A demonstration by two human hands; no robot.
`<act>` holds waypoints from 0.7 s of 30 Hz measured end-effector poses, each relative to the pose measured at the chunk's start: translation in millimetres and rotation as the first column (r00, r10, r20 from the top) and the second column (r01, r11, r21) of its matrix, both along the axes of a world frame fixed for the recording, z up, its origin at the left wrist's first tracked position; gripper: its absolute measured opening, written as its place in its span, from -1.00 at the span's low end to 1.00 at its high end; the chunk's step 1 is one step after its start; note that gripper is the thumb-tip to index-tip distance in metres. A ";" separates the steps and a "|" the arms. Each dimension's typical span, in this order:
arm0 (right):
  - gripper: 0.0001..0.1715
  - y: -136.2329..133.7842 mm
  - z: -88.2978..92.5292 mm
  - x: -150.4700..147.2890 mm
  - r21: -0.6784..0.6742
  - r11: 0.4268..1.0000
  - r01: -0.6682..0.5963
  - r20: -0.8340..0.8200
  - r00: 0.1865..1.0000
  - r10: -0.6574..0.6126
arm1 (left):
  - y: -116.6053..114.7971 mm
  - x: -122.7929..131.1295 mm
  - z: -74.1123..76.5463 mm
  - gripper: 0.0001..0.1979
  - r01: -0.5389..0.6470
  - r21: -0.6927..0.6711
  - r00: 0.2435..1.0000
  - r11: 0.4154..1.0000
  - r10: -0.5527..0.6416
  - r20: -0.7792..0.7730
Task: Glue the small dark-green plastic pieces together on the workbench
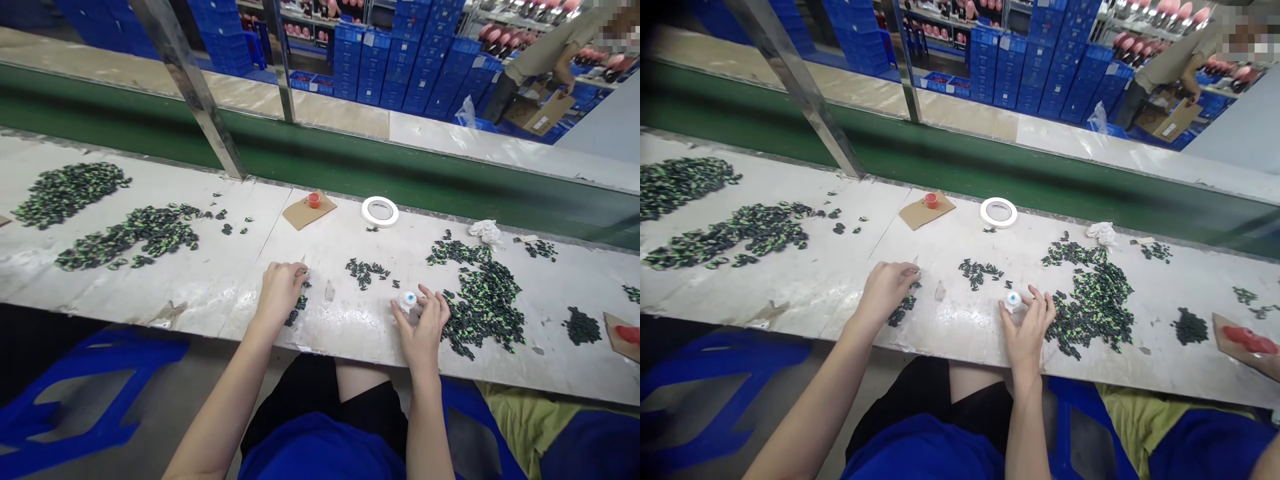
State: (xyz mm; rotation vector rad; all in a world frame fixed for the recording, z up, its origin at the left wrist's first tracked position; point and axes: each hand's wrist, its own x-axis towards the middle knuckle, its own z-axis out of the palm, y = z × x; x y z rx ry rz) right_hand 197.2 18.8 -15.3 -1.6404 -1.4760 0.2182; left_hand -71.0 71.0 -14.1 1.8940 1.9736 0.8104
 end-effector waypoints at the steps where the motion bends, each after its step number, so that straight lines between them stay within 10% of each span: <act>1: -0.60 -1.8 2.1 -1.9 -0.013 1.000 -0.025 -0.096 0.995 0.024 | 1.5 2.0 1.0 -0.82 0.018 -0.013 1.000 1.000 -0.018 -0.009; 6: -0.55 -16.2 5.4 -4.7 -0.055 0.994 -0.099 -0.575 0.817 0.049 | -3.9 22.3 16.8 -0.80 0.110 0.013 0.993 0.994 -0.111 0.046; 11: -0.56 -22.9 -0.4 -2.1 0.005 0.998 0.063 -0.711 0.702 -0.041 | -30.7 58.1 19.4 -0.88 0.319 -0.034 0.874 0.947 -0.281 0.397; 15: -0.52 -20.6 -1.9 -7.4 0.017 0.981 0.193 -0.806 0.583 -0.101 | -49.4 77.4 2.9 -0.98 0.304 0.002 0.878 0.953 -0.281 0.387; 21: -0.51 -25.9 -0.4 -23.5 -0.044 0.967 0.252 -0.582 0.780 -0.230 | -62.0 75.6 -12.1 -0.87 0.230 0.061 0.893 0.971 -0.235 0.385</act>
